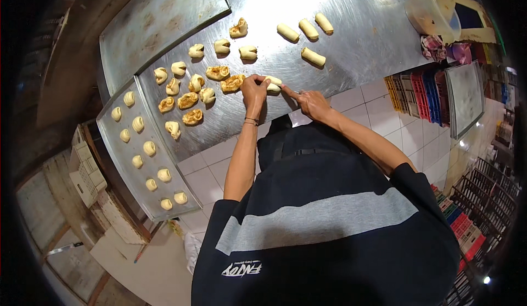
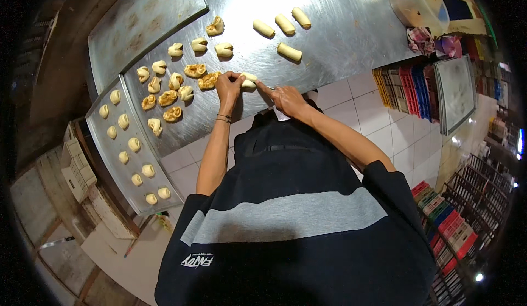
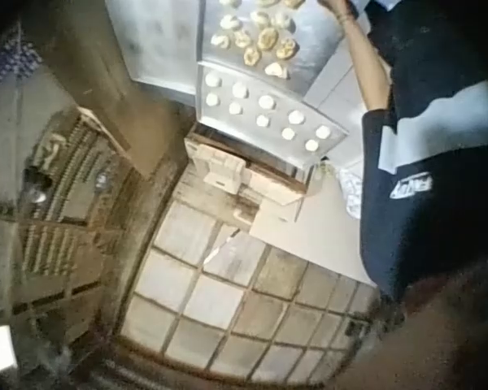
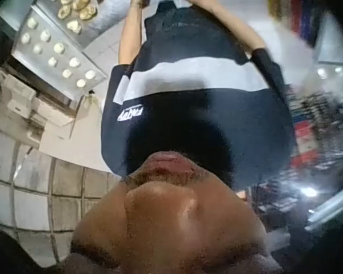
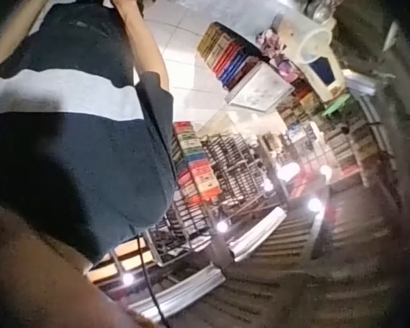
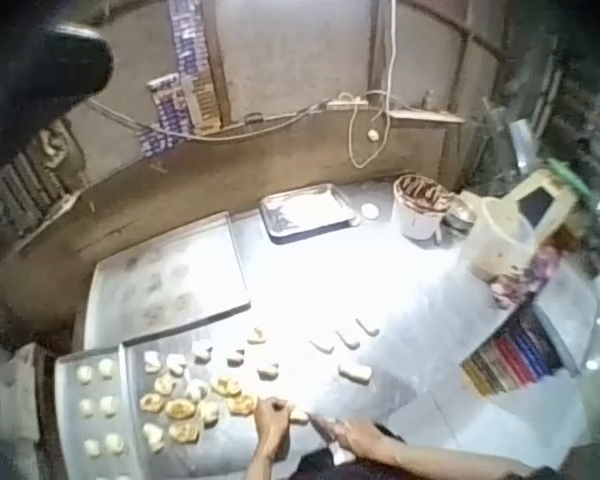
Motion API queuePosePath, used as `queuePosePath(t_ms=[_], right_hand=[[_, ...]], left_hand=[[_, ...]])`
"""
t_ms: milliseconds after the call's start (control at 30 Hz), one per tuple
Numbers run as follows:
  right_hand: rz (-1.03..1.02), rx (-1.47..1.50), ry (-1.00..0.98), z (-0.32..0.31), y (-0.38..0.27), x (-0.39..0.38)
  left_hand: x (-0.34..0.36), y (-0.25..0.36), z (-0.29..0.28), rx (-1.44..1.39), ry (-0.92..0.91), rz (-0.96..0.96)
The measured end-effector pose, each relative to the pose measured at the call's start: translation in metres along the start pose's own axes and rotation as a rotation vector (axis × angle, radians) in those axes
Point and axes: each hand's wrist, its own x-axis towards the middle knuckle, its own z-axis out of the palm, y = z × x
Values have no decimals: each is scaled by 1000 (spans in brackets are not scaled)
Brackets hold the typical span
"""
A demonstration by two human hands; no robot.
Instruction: The recorder is cutting and shaping individual pieces of dough on a bakery workbench.
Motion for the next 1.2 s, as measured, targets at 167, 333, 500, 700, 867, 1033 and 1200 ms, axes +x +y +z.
queuePosePath(t_ms=[167,333,500,700,867,1033,1200], right_hand=[[-48,18,-4,11,3,7],[121,39,-133,-37,14,-51],[333,177,-19,-84,59,-82],[572,339,361,-105,71,-105],[623,348,517,-122,77,-126],[778,511,493,-127,76,-145],[730,488,452,-142,80,-134]], left_hand=[[7,-19,-7,-40,-31,-30],[-8,-32,-3,-383,-211,-246],[68,30,-17,-412,-74,44],[158,103,-2,91,-206,320],[188,97,40,616,-133,595],[154,146,79,640,-77,981],[165,133,114,617,-498,1055]])
